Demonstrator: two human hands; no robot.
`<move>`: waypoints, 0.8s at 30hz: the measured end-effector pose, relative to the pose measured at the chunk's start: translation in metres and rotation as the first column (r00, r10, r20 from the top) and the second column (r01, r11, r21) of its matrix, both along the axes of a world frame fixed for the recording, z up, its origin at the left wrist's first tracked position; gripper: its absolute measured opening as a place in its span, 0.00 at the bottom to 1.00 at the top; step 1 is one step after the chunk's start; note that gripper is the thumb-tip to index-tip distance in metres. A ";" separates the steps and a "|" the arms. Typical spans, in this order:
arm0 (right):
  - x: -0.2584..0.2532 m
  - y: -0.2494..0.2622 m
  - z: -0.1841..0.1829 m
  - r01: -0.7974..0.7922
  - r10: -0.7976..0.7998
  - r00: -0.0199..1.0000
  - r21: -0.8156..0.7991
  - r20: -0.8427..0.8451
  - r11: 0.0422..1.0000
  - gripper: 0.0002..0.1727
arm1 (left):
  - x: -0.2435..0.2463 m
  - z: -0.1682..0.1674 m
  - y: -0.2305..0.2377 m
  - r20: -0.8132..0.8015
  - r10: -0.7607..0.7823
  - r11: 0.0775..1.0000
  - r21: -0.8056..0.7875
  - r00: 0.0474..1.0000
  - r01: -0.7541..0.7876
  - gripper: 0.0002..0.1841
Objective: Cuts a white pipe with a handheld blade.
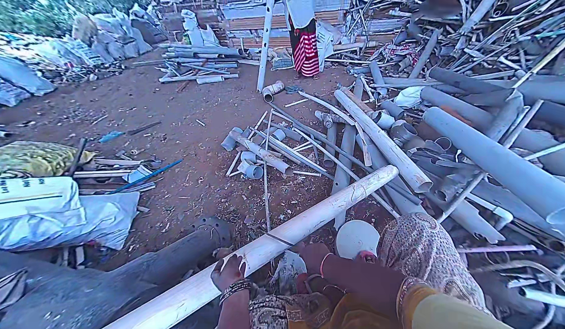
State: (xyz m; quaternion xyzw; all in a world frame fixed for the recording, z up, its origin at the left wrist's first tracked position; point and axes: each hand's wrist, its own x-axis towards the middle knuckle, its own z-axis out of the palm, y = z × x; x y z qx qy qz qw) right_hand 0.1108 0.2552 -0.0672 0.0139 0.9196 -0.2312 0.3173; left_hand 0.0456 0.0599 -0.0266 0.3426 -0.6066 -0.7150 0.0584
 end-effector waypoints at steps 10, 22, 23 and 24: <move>-0.044 0.203 0.036 0.561 -0.617 0.785 0.351 0.062 0.749 0.27 | 0.043 0.008 0.023 0.213 -0.042 0.964 0.265 0.976 -0.016 0.30; -0.034 0.216 0.064 0.807 -0.864 0.494 -0.317 -0.098 0.498 0.27 | -0.024 -0.091 0.030 0.133 0.376 0.864 0.307 0.917 -0.399 0.44; -0.036 0.213 0.058 0.808 -0.856 0.506 -0.288 -0.109 0.514 0.27 | -0.030 -0.093 0.023 0.151 0.391 0.857 0.299 0.908 -0.419 0.46; -0.037 0.210 0.051 0.809 -0.848 0.519 -0.258 -0.109 0.528 0.27 | -0.035 -0.092 0.018 0.175 0.391 0.861 0.278 0.903 -0.427 0.47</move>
